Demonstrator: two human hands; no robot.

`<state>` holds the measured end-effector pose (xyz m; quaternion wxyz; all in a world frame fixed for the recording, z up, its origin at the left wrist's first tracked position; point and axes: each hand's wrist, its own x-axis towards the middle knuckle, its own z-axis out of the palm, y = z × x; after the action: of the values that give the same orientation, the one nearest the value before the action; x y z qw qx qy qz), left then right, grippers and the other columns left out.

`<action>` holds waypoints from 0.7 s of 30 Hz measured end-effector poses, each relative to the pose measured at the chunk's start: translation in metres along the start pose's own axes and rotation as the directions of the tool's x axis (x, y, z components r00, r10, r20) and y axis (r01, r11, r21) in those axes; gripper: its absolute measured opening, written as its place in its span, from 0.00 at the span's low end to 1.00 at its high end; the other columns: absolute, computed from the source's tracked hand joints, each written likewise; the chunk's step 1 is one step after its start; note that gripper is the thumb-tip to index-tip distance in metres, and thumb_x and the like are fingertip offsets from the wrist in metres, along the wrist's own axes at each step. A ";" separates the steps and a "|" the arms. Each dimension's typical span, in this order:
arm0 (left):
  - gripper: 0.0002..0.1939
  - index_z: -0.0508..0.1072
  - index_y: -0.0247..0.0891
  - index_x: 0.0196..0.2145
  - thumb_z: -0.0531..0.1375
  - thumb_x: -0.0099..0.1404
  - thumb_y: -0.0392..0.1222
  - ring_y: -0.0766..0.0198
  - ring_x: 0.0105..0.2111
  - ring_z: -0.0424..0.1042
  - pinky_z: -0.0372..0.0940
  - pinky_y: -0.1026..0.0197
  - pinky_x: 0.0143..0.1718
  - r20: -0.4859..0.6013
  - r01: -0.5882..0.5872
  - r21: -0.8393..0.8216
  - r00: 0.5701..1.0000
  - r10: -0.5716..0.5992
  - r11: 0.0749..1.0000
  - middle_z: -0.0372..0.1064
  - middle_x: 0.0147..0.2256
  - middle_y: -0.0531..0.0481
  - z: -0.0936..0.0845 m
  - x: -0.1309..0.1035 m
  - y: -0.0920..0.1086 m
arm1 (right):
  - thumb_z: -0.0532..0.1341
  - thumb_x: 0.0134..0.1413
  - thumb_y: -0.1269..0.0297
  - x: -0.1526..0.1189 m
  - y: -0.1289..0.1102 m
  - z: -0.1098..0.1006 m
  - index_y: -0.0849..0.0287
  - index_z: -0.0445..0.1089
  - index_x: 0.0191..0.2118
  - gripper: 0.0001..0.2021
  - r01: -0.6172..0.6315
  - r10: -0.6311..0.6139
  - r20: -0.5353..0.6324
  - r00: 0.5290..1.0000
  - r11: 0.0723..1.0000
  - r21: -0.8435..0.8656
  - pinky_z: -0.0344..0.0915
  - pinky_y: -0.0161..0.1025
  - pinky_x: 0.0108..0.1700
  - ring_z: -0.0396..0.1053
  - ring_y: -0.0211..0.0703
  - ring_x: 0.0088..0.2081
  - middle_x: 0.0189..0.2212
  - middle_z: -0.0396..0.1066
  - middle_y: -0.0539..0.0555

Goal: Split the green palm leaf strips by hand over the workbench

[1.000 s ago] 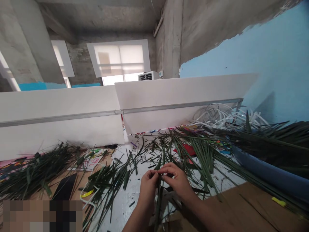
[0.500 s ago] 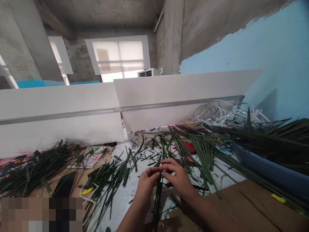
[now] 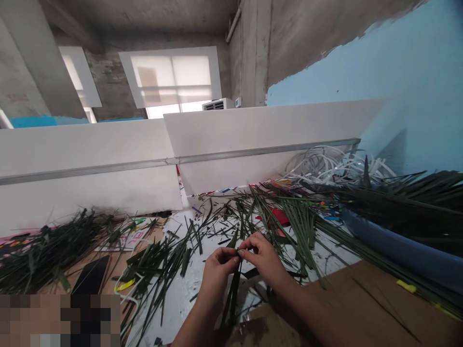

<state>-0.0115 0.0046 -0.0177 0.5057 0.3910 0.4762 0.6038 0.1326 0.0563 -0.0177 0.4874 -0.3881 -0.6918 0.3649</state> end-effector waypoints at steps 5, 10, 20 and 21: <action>0.17 0.77 0.34 0.31 0.71 0.47 0.47 0.68 0.27 0.64 0.57 0.66 0.28 0.053 0.118 0.038 0.991 -0.120 0.992 0.71 0.27 0.52 -0.001 0.000 0.001 | 0.61 0.48 0.62 0.002 0.001 -0.002 0.58 0.70 0.26 0.06 0.009 -0.010 0.022 1.000 0.998 0.057 0.60 0.40 0.38 0.64 0.45 0.35 0.30 0.63 0.52; 0.21 0.77 0.34 0.31 0.73 0.41 0.47 0.68 0.26 0.64 0.58 0.65 0.29 0.111 0.205 0.051 0.972 -0.209 0.978 0.70 0.27 0.52 -0.005 0.003 0.006 | 0.61 0.47 0.61 0.002 0.003 -0.002 0.58 0.69 0.26 0.07 -0.004 0.003 0.007 1.000 0.998 0.068 0.60 0.41 0.38 0.64 0.45 0.35 0.30 0.63 0.52; 0.16 0.77 0.33 0.29 0.72 0.40 0.39 0.69 0.24 0.63 0.57 0.65 0.29 0.065 0.115 0.048 0.991 -0.119 0.992 0.71 0.24 0.52 -0.005 0.006 0.004 | 0.62 0.50 0.64 0.000 -0.002 -0.002 0.58 0.72 0.32 0.04 0.018 -0.018 0.003 1.000 0.999 0.037 0.61 0.39 0.36 0.64 0.43 0.34 0.32 0.66 0.51; 0.16 0.77 0.33 0.29 0.72 0.40 0.39 0.69 0.24 0.64 0.58 0.65 0.29 0.047 0.121 0.037 0.991 -0.123 0.992 0.71 0.24 0.53 -0.005 0.006 0.004 | 0.62 0.50 0.65 -0.001 -0.005 -0.002 0.57 0.73 0.34 0.05 0.036 -0.037 0.015 0.999 0.999 0.029 0.61 0.38 0.36 0.64 0.42 0.33 0.34 0.66 0.51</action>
<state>-0.0188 0.0094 -0.0150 0.5464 0.3847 0.4968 0.5537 0.1342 0.0536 -0.0134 0.4942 -0.3654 -0.6972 0.3690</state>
